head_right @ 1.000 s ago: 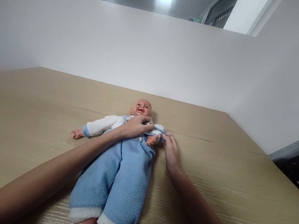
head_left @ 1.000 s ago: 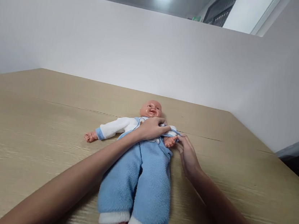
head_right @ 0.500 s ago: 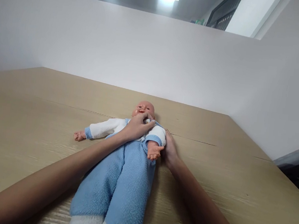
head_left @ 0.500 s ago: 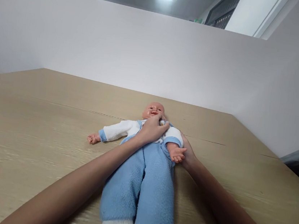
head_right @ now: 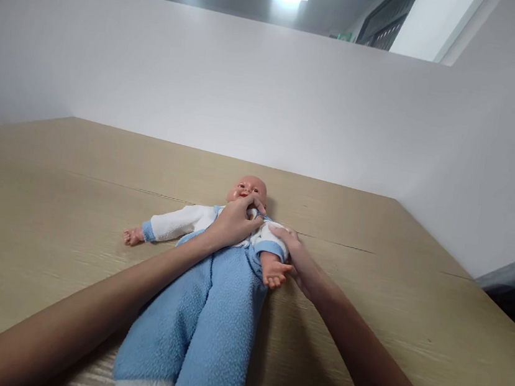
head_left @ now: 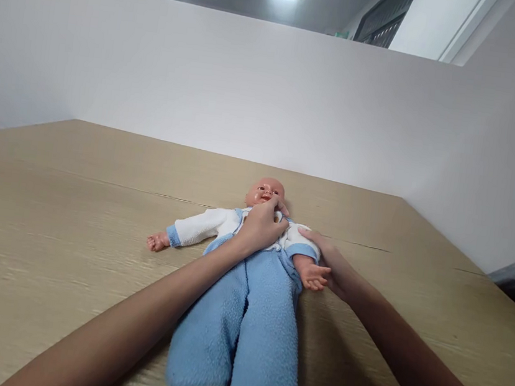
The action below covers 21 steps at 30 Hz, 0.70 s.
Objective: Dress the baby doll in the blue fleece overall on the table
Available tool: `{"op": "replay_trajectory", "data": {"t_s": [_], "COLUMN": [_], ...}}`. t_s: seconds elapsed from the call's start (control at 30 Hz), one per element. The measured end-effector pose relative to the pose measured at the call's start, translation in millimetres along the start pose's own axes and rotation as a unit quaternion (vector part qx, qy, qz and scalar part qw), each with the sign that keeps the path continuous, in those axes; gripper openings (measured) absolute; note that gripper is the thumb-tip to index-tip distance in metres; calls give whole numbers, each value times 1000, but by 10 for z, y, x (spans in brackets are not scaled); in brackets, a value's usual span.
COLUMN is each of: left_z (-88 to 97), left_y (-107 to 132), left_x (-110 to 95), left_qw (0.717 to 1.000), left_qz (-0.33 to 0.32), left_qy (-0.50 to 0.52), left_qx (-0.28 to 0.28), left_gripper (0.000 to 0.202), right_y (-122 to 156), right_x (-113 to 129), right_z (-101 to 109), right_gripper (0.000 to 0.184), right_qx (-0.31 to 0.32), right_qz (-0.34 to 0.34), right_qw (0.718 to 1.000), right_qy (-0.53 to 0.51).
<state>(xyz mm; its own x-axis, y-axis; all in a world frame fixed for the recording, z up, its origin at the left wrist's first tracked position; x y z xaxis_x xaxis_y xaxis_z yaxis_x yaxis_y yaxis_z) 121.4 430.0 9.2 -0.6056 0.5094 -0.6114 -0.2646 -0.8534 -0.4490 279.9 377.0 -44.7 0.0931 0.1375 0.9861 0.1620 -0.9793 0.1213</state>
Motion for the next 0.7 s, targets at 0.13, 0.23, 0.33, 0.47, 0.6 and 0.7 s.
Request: {"op": "replay_trajectory", "data": {"t_s": [0.13, 0.23, 0.33, 0.47, 0.6, 0.7], "left_z": [-20, -32, -50, -74, 6, 146], "left_y": [16, 31, 44, 72, 112, 152], "left_x": [-39, -66, -78, -112, -229, -349], "left_qw": [1000, 999, 998, 993, 974, 956], "left_qz": [-17, -24, -33, -39, -38, -66], "left_qy": [-13, -30, -50, -104, -223, -283], "left_qx": [6, 16, 22, 32, 14, -25], "left_gripper": [12, 10, 11, 10, 20, 28], "right_y": [441, 584, 661, 719, 743, 737], "right_x": [42, 80, 60, -26, -36, -7], "right_z": [415, 812, 1004, 984, 1057, 1110], "right_gripper": [69, 60, 56, 63, 61, 56], "right_qx": [-26, -107, -151, -112, -97, -94], "right_qz": [-64, -35, 13, 28, 40, 62], "right_qw": [998, 993, 984, 980, 984, 969], "right_qy": [14, 40, 94, 163, 143, 221]}}
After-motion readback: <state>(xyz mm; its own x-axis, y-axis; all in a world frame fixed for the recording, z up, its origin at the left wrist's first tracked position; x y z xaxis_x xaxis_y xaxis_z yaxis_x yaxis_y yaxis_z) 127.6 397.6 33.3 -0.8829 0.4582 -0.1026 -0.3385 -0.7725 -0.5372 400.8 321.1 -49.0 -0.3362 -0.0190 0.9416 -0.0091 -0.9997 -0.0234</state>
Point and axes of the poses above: each hand's wrist, its own y-axis away from the middle knuckle, its own z-axis out of the back of the hand, x = y × z, the point moved 7 cm from there along -y, towards the middle knuckle, and after that the axes turned 13 degrees about -y, right-handed, at the moved point
